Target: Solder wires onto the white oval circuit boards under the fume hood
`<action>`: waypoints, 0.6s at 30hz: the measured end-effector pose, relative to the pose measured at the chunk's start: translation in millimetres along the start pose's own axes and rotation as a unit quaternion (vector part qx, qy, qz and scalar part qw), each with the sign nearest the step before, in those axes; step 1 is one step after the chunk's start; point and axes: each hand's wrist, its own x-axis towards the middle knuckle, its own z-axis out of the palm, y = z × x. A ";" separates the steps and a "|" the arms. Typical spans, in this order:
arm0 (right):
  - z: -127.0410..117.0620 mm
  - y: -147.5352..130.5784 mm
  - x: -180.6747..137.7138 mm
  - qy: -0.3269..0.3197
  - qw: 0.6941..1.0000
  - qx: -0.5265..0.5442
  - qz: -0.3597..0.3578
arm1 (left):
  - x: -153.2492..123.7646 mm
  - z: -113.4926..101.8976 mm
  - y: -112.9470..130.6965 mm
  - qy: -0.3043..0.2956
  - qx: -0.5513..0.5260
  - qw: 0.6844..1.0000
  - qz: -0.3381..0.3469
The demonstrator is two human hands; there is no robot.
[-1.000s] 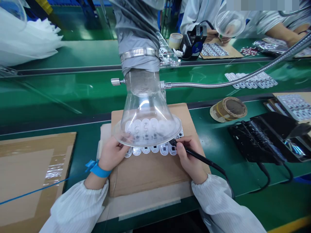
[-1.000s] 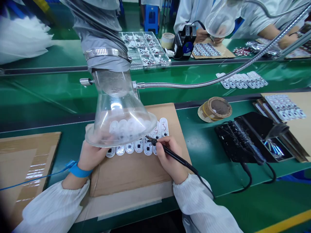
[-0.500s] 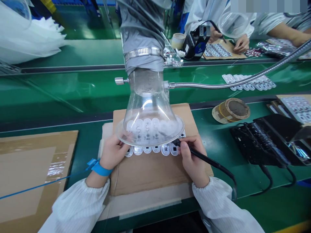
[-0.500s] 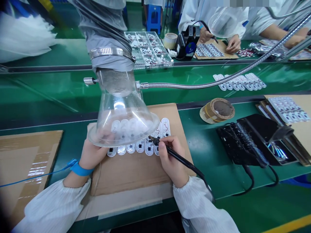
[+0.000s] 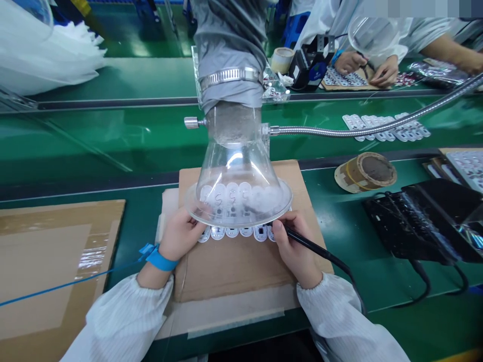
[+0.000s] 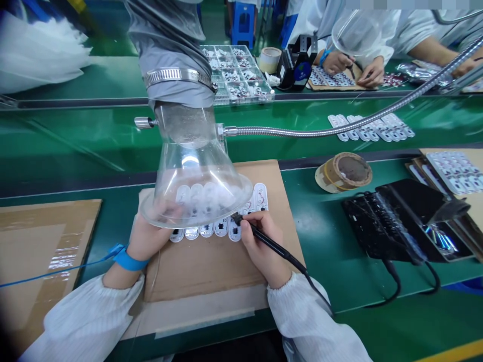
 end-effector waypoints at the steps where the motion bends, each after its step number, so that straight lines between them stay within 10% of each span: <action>1: 0.0 0.0 0.1 -0.002 1.000 -0.002 -0.003 | 0.2 0.1 -0.5 -0.004 0.003 1.000 0.003; 11: -8.1 -7.1 6.4 -0.045 0.999 0.012 0.010 | 7.1 -21.7 5.2 -0.075 -0.003 0.997 0.031; 18: -8.4 -24.3 21.9 0.013 0.999 0.051 0.016 | 15.7 -43.7 -33.1 -0.064 -0.034 0.997 -0.013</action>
